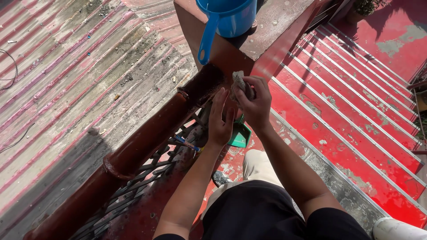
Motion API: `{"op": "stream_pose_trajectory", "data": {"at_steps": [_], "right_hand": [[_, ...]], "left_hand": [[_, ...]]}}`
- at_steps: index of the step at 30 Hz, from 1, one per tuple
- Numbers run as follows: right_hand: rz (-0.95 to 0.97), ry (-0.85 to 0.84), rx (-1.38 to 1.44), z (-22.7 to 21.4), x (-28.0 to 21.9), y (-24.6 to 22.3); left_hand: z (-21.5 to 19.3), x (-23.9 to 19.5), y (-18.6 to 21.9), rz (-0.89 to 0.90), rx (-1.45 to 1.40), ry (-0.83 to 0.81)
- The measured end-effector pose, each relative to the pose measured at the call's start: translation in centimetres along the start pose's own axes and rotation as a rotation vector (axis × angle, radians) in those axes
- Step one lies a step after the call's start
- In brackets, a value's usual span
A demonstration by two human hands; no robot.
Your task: Cleaning an outdoor staircase railing with a cloth and a container of water.
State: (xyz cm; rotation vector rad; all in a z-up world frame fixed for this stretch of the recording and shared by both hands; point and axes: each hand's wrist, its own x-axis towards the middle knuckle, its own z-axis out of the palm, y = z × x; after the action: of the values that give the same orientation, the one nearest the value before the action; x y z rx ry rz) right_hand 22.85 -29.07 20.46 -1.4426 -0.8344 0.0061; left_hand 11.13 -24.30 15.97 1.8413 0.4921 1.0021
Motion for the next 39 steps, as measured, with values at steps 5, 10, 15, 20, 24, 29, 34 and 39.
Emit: {"op": "stream_pose_trajectory", "data": {"at_steps": [5, 10, 15, 20, 24, 29, 34, 39], "right_hand": [[-0.455, -0.004, -0.388, -0.7, 7.7, 2.7], [-0.685, -0.144, -0.694, -0.7, 10.6, 8.8], [-0.620, -0.403, -0.439, -2.6, 12.4, 9.0], [-0.500, -0.493, -0.376, -6.2, 18.0, 12.9], [-0.466, -0.279, -0.410, -10.0, 23.1, 15.4], [-0.451, -0.225, -0.399, -10.2, 23.5, 16.1], [-0.403, -0.282, -0.284, -5.4, 15.9, 9.6], [-0.439, -0.347, -0.225, -5.4, 16.1, 8.2]], "left_hand": [[4.3, 3.8, 0.1, 0.028, 0.075, 0.044], [10.1, 7.7, -1.8, 0.034, 0.169, 0.232], [14.9, 7.8, -4.8, 0.073, 0.378, 0.503], [16.0, 11.9, -0.1, 0.130, 0.776, 0.354], [17.9, 13.9, 1.6, 0.119, 0.905, 0.124], [16.5, 13.3, 0.0, 0.232, 0.753, 0.157], [15.0, 13.9, 1.4, 0.311, 0.497, 0.301], [15.9, 14.8, 1.6, 0.285, 0.596, 0.374]]}}
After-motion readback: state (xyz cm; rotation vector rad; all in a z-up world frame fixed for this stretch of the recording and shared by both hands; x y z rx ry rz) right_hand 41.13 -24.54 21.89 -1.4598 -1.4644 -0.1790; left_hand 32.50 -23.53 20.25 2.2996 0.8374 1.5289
